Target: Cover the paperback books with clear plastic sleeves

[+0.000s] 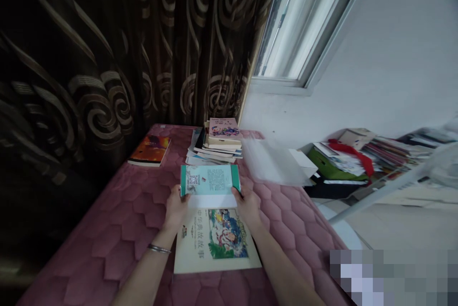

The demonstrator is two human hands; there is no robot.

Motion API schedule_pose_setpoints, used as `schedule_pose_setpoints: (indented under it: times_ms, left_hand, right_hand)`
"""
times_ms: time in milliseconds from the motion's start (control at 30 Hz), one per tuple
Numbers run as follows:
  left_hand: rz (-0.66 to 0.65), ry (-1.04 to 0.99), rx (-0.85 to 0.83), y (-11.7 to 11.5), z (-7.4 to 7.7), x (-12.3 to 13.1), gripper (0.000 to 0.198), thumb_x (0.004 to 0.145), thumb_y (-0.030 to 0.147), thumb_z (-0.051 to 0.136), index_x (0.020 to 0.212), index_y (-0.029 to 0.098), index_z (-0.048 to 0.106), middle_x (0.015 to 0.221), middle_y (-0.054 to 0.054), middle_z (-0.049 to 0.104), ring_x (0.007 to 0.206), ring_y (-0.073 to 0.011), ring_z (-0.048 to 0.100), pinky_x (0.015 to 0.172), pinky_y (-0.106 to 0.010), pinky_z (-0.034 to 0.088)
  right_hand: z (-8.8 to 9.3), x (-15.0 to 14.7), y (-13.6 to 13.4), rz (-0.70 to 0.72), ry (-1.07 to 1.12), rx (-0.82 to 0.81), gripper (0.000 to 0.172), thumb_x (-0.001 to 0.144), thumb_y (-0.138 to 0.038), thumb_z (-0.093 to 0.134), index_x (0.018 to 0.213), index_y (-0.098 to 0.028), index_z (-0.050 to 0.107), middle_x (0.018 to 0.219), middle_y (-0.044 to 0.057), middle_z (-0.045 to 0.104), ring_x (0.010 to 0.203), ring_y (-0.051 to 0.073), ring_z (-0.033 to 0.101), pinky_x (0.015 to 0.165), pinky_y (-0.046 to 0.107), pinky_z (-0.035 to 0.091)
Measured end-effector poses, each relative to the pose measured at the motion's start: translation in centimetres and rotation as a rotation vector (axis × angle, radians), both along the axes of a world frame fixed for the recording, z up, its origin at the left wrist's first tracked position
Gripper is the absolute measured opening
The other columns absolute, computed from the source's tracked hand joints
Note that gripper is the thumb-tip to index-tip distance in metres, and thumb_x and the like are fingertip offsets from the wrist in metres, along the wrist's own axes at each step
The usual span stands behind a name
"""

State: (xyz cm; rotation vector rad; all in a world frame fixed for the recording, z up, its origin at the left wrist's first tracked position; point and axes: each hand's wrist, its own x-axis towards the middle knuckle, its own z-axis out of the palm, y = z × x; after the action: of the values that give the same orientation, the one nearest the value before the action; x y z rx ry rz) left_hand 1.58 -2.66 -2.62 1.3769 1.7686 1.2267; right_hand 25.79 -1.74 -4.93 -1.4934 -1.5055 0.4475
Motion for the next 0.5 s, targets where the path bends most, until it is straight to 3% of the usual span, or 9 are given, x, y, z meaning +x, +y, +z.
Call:
schedule_pose_setpoints:
  times_ms: [133, 300, 400, 500]
  left_hand:
    - [0.001, 0.016, -0.006, -0.1, -0.2, 0.1, 0.02, 0.075, 0.011, 0.059, 0.092, 0.019, 0.053, 0.09, -0.006, 0.067, 0.084, -0.0207, 0.066, 0.077, -0.031, 0.048]
    - [0.059, 0.159, 0.03, -0.4, -0.1, 0.8, 0.04, 0.078, 0.01, 0.058, 0.116, 0.015, 0.048, 0.109, -0.013, 0.062, 0.095, -0.0217, 0.064, 0.085, -0.034, 0.048]
    - [0.03, 0.354, -0.02, -0.9, 0.4, 1.4, 0.035, 0.082, 0.01, 0.052, 0.117, 0.013, 0.053, 0.121, -0.017, 0.054, 0.099, -0.0238, 0.062, 0.088, -0.037, 0.047]
    - [-0.017, 0.516, -0.112, -1.3, 1.0, 1.8, 0.029, 0.086, 0.014, 0.047, 0.112, 0.017, 0.06, 0.127, -0.016, 0.05, 0.101, -0.0253, 0.061, 0.089, -0.042, 0.045]
  right_hand:
    - [-0.1, 0.0, 0.1, 0.006, -0.013, 0.015, 0.045, 0.089, -0.051, 0.041, 0.097, -0.015, 0.066, 0.083, 0.009, 0.072, 0.071, 0.021, 0.064, 0.061, 0.028, 0.046]
    - [0.1, -0.4, 0.6, -0.051, -0.062, -0.031, 0.041, 0.086, -0.041, 0.047, 0.112, -0.012, 0.06, 0.087, 0.01, 0.071, 0.074, 0.023, 0.066, 0.066, 0.03, 0.048]
    - [1.1, -0.7, 0.1, -0.088, -0.247, -0.072, 0.044, 0.088, -0.033, 0.047, 0.126, -0.012, 0.053, 0.105, 0.014, 0.068, 0.087, 0.023, 0.066, 0.072, 0.031, 0.048]
    - [2.3, -0.9, -1.0, -0.11, -0.553, -0.065, 0.033, 0.091, -0.032, 0.046, 0.119, -0.023, 0.062, 0.13, 0.013, 0.056, 0.107, 0.026, 0.058, 0.081, 0.036, 0.045]
